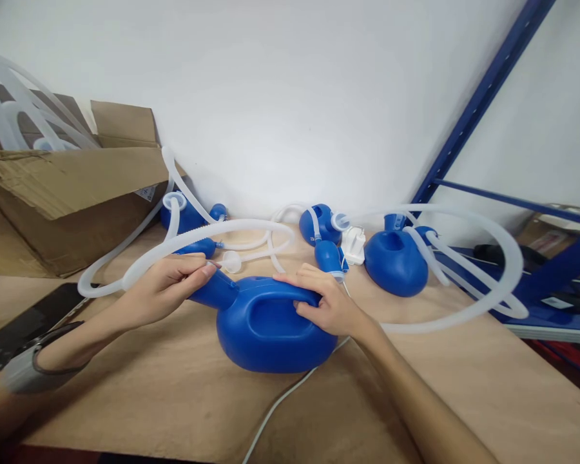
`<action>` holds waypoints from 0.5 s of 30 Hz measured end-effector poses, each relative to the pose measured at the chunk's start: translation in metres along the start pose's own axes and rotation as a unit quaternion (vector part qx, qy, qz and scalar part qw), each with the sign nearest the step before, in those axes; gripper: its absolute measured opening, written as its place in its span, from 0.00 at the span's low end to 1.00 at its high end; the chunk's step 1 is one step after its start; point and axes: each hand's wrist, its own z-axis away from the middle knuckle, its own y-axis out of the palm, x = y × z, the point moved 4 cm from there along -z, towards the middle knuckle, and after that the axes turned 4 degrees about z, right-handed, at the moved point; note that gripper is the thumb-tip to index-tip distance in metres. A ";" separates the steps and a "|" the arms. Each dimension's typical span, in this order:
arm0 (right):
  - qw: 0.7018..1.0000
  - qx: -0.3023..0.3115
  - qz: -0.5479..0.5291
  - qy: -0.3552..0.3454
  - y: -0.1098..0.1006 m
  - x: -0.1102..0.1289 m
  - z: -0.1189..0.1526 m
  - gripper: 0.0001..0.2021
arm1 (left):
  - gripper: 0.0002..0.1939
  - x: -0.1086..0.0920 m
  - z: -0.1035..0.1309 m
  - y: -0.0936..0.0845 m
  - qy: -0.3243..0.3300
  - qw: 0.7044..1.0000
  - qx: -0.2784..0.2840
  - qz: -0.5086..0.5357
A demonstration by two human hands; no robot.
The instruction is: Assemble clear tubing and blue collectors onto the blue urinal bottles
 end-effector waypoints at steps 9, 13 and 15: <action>1.000 0.012 0.005 0.000 -0.004 0.001 -0.004 0.24 | 0.31 0.023 0.002 -0.022 -0.123 0.990 0.049 0.055; 0.999 0.015 0.007 0.041 -0.004 -0.007 -0.002 0.22 | 0.30 0.046 0.000 -0.027 -0.177 0.983 0.028 -0.030; 0.998 0.008 0.016 0.063 -0.005 -0.013 0.000 0.22 | 0.28 0.066 0.004 -0.029 -0.204 0.975 0.021 -0.085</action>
